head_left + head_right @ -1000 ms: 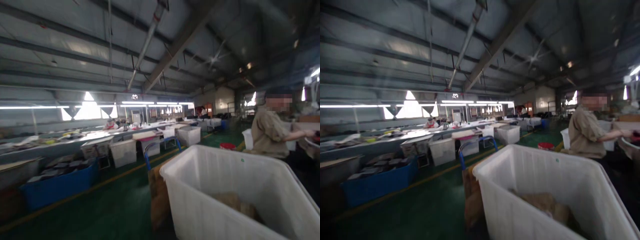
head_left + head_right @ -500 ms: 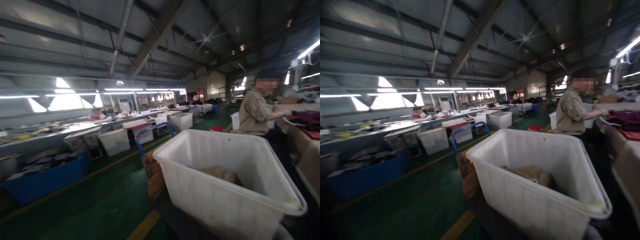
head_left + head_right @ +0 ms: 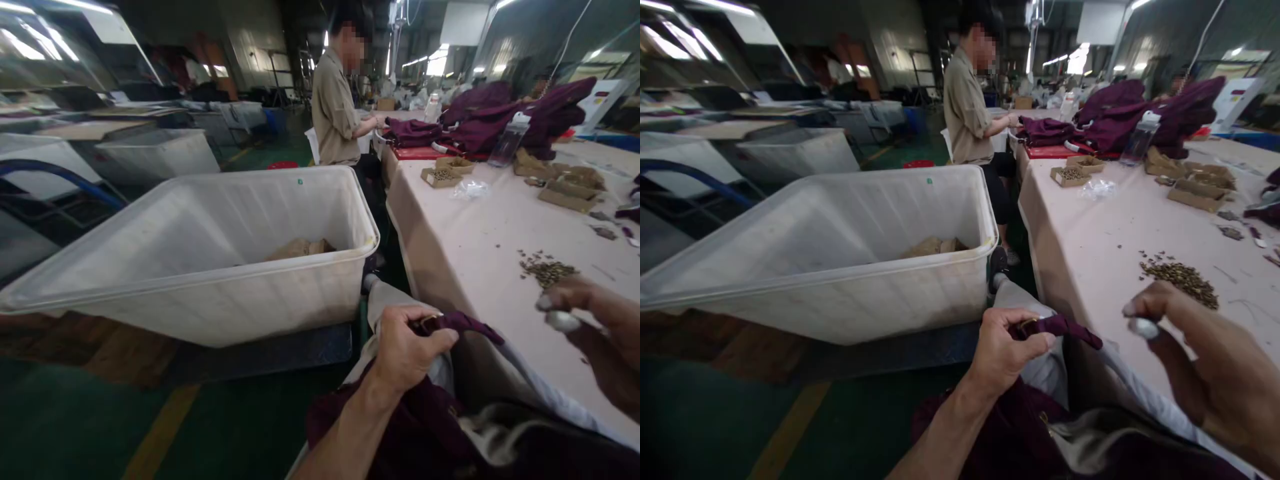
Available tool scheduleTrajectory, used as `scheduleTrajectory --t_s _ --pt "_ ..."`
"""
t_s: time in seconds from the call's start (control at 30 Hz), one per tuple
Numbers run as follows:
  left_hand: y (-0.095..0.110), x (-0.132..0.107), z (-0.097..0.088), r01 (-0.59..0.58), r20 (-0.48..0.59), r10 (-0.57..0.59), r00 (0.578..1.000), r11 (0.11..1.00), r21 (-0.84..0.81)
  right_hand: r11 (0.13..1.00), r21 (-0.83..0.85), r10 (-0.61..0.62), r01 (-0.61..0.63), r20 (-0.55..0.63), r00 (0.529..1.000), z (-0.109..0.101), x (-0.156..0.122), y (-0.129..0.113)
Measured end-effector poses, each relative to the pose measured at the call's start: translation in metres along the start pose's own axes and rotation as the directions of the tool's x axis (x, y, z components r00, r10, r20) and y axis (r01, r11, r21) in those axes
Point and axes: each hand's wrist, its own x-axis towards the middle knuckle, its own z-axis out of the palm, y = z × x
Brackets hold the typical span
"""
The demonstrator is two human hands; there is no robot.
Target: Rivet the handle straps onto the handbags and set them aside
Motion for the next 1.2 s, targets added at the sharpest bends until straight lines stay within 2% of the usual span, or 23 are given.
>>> scheduleTrajectory --t_s 0.1,0.2,0.27,0.5,0.57,0.73,0.87,0.97,1.1,1.2 --pt "0.007 -0.004 0.003 -0.086 -0.009 0.087 0.996 0.989 0.119 0.975 0.109 -0.21 0.193 0.169 0.963 0.025 -0.003 -0.034" --pt "0.008 -0.007 0.003 -0.166 -0.013 0.172 0.985 0.966 0.199 0.951 0.134 -0.298 0.277 0.184 0.937 0.051 -0.003 -0.047" --pt "0.009 -0.008 0.001 -0.192 -0.013 0.2 0.98 0.956 0.22 0.948 0.143 -0.307 0.285 0.168 0.937 0.059 -0.004 -0.047" --pt "0.02 -0.021 -0.001 -0.22 0.071 0.209 0.975 0.945 0.242 0.963 0.142 -0.246 0.228 0.132 0.96 0.056 -0.011 -0.046" --pt "0.022 -0.025 -0.001 -0.19 0.094 0.173 0.98 0.957 0.221 0.958 0.132 -0.272 0.254 0.143 0.952 0.056 -0.011 -0.047" --pt "0.023 -0.029 0.0 -0.054 0.064 0.044 0.997 0.984 0.172 0.937 0.109 -0.346 0.331 0.173 0.922 0.053 -0.01 -0.05" --pt "0.03 -0.032 -0.002 -0.071 0.064 0.059 0.996 0.977 0.2 0.935 0.123 -0.353 0.333 0.227 0.908 0.05 -0.011 -0.054" --pt "0.042 -0.039 -0.006 -0.066 0.103 0.045 0.994 0.975 0.21 0.935 0.173 -0.345 0.309 0.25 0.905 0.047 -0.013 -0.062" --pt "0.057 -0.052 -0.014 -0.007 0.122 -0.02 0.992 0.977 0.215 0.917 0.284 -0.345 0.281 0.21 0.915 0.042 -0.013 -0.076" --pt "0.061 -0.058 -0.02 -0.005 0.146 -0.023 0.989 0.982 0.186 0.914 0.361 -0.278 0.184 0.228 0.933 0.039 -0.014 -0.082"
